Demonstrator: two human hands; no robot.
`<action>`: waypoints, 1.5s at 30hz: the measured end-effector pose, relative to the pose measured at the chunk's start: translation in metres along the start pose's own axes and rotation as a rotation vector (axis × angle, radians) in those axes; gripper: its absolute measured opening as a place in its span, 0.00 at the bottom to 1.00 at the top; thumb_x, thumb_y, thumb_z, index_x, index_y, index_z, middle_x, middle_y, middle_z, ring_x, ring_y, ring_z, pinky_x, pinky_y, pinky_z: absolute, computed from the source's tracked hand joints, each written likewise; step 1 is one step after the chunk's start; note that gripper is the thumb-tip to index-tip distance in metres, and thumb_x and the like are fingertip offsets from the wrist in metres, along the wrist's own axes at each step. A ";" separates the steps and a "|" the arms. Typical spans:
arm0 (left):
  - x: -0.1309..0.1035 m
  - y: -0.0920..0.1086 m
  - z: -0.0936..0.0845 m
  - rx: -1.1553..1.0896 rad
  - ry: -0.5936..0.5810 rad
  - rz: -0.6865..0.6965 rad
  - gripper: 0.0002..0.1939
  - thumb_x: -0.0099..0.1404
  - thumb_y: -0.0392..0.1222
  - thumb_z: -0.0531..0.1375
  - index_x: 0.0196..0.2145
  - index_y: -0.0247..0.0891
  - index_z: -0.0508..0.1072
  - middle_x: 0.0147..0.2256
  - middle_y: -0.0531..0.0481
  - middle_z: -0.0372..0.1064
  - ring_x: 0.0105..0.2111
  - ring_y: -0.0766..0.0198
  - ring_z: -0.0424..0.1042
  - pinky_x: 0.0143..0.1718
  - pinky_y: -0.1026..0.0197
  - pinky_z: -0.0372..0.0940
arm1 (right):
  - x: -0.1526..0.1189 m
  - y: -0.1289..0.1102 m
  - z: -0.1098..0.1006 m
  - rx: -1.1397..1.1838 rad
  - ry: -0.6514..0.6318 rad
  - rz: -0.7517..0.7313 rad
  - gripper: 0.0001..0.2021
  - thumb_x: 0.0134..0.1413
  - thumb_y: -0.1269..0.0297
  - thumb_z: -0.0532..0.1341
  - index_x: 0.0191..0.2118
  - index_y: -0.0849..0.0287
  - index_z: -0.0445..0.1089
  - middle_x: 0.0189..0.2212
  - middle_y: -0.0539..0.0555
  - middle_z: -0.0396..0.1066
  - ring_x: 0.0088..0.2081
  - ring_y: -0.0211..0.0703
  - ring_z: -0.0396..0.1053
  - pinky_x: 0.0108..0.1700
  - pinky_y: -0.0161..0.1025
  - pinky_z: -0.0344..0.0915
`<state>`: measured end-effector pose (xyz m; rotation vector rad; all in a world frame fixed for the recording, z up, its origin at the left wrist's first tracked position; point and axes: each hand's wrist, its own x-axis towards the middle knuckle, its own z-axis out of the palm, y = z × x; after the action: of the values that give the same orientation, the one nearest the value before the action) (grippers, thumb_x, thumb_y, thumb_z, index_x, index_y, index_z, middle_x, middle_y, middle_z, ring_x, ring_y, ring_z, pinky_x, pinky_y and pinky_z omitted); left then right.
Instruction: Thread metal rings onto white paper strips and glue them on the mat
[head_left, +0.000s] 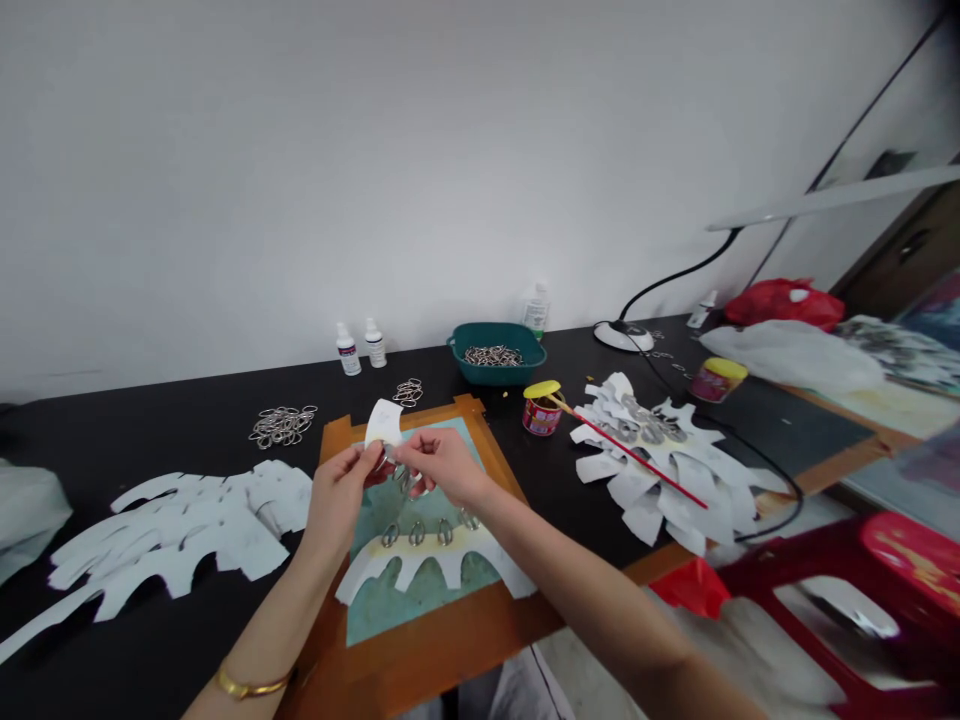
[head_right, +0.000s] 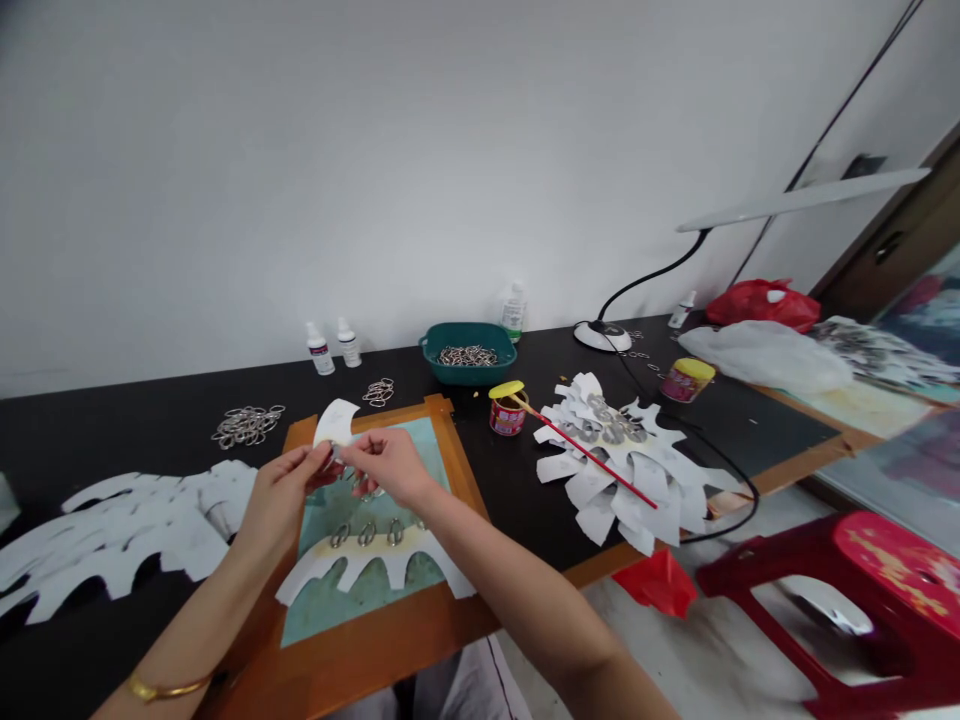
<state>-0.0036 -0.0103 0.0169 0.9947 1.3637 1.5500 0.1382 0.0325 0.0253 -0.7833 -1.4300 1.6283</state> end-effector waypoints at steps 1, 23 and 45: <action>0.000 0.000 0.001 -0.018 0.008 -0.002 0.21 0.46 0.57 0.69 0.25 0.34 0.75 0.25 0.50 0.71 0.27 0.63 0.68 0.33 0.61 0.65 | 0.000 0.002 0.001 0.005 -0.003 0.006 0.19 0.40 0.50 0.70 0.23 0.60 0.66 0.14 0.41 0.61 0.12 0.27 0.55 0.17 0.31 0.66; -0.011 -0.008 0.002 0.049 0.090 0.124 0.16 0.58 0.55 0.64 0.29 0.38 0.72 0.27 0.54 0.69 0.30 0.65 0.66 0.33 0.64 0.61 | 0.002 0.019 0.008 0.057 0.051 0.068 0.24 0.37 0.45 0.71 0.22 0.59 0.62 0.13 0.40 0.59 0.13 0.28 0.56 0.20 0.33 0.68; -0.005 -0.014 0.009 -0.082 0.044 0.041 0.17 0.51 0.53 0.68 0.31 0.36 0.78 0.31 0.49 0.74 0.35 0.61 0.71 0.40 0.60 0.66 | -0.002 0.010 0.001 -0.778 0.287 -0.520 0.12 0.59 0.52 0.62 0.34 0.56 0.71 0.30 0.51 0.71 0.36 0.41 0.68 0.39 0.35 0.59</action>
<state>0.0078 -0.0107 0.0039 0.9489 1.3064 1.6539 0.1366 0.0298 0.0159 -0.9103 -1.8607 0.5209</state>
